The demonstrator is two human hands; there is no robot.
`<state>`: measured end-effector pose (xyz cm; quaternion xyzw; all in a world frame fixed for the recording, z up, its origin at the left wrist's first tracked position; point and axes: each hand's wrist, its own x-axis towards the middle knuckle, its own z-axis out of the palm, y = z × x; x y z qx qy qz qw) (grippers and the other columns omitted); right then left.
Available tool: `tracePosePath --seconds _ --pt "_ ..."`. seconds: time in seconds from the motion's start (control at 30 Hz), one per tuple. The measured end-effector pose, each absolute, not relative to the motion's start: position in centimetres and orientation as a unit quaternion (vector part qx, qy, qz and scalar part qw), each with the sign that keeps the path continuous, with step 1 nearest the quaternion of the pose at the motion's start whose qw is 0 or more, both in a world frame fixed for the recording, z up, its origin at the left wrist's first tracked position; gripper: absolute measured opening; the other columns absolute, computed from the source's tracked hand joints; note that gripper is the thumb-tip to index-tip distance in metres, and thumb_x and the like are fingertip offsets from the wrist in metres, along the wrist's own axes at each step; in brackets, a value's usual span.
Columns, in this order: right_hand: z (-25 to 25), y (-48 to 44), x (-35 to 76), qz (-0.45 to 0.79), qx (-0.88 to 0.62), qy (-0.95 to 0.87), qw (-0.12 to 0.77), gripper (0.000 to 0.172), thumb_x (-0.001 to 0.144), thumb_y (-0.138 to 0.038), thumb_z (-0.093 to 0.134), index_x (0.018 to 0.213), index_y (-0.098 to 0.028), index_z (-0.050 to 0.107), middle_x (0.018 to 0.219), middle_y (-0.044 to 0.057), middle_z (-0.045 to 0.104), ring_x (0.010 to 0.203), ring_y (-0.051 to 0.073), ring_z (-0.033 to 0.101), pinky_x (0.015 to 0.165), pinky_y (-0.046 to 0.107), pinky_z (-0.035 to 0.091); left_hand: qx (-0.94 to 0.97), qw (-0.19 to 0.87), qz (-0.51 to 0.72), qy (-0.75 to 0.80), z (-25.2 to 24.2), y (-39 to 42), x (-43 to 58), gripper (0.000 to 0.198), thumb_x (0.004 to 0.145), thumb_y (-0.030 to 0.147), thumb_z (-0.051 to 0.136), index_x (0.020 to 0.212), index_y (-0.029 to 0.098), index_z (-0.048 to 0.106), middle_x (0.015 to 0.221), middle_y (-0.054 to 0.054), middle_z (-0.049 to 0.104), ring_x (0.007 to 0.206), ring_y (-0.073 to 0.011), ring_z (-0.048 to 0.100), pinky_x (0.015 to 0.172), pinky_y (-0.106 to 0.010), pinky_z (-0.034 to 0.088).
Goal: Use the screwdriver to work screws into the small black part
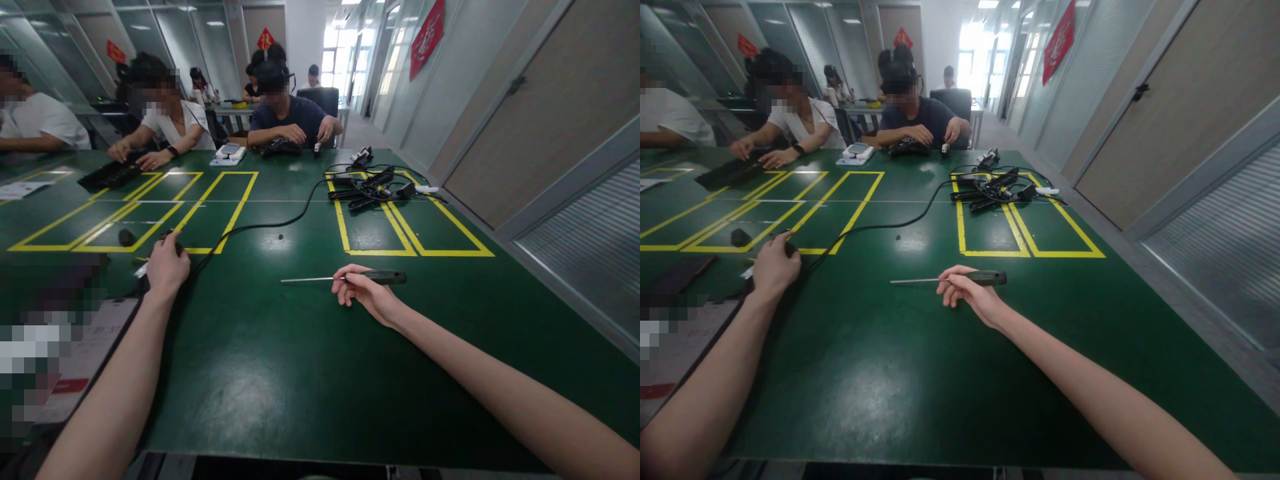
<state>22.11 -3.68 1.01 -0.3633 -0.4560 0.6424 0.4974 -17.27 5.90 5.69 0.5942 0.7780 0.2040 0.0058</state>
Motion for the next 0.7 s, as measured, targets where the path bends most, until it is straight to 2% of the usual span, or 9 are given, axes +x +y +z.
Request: tracePosePath --seconds 0.1,0.23,0.3,0.37,0.53,0.63,0.7 --pt "1.0 -3.5 22.4 0.649 -0.352 -0.465 0.489 0.03 0.078 -0.037 0.091 0.095 -0.016 0.078 0.082 0.005 0.079 0.063 0.012 0.071 0.055 0.023 0.054 0.587 -0.008 0.21 0.782 6.3 5.8 -16.8 0.056 0.101 0.024 0.055 0.156 0.01 0.054 0.145 -0.024 0.063 0.133 -0.043 0.064 0.109 -0.056 0.055" --pt "0.6 -3.4 22.7 0.648 -0.348 -0.473 0.485 0.026 0.079 -0.031 0.091 0.096 -0.017 0.079 0.082 0.003 0.079 0.064 0.012 0.07 0.056 0.023 0.053 0.64 -0.029 0.28 0.715 6.3 5.8 -15.5 0.063 0.1 0.026 0.059 0.161 0.013 0.049 0.141 -0.02 0.068 0.131 -0.0389 0.066 0.112 -0.054 0.054" --pt "0.5 -3.4 22.7 0.646 -0.35 -0.475 0.484 0.024 0.079 -0.03 0.091 0.097 -0.017 0.08 0.082 0.003 0.079 0.064 0.012 0.07 0.057 0.023 0.054 0.684 0.012 0.329 0.651 5.5 5.8 -14.2 0.069 0.097 0.026 0.063 0.163 0.013 0.046 0.135 -0.017 0.072 0.122 -0.0337 0.071 0.111 -0.05 0.056" --pt "0.4 -3.4 22.8 0.645 -0.352 -0.475 0.484 0.023 0.08 -0.029 0.09 0.097 -0.017 0.08 0.082 0.003 0.079 0.064 0.012 0.07 0.057 0.024 0.054 0.719 0.093 0.363 0.585 4.4 5.4 -12.6 0.078 0.093 0.027 0.067 0.166 0.016 0.042 0.125 -0.013 0.076 0.109 -0.0284 0.075 0.103 -0.046 0.061" --pt "0.6 -3.6 23.2 0.635 -0.362 -0.473 0.492 0.023 0.081 -0.033 0.089 0.096 -0.017 0.08 0.082 0.004 0.08 0.063 0.012 0.071 0.058 0.024 0.055 0.78 0.251 0.361 0.444 1.6 2.9 -7.9 0.09 0.094 0.033 0.071 0.173 0.024 0.03 0.112 -0.007 0.079 0.091 -0.0202 0.075 0.091 -0.037 0.062" --pt "1.1 -3.7 23.8 0.619 -0.373 -0.477 0.5 0.027 0.081 -0.039 0.089 0.092 -0.016 0.079 0.074 0.004 0.078 0.058 0.013 0.07 0.054 0.024 0.054 0.797 0.284 0.323 0.423 0.7 1.3 -6.2 0.094 0.091 0.031 0.075 0.173 0.026 0.029 0.11 -0.005 0.079 0.08 -0.0171 0.071 0.083 -0.033 0.061" --pt "1.5 -3.6 24.2 0.603 -0.377 -0.483 0.511 0.033 0.081 -0.046 0.089 0.087 -0.016 0.077 0.067 0.003 0.075 0.054 0.013 0.067 0.051 0.024 0.053 0.804 0.284 0.307 0.422 0.5 0.7 -5.6 0.09 0.089 0.031 0.079 0.169 0.025 0.038 0.111 -0.005 0.079 0.08 -0.0172 0.07 0.082 -0.033 0.06"
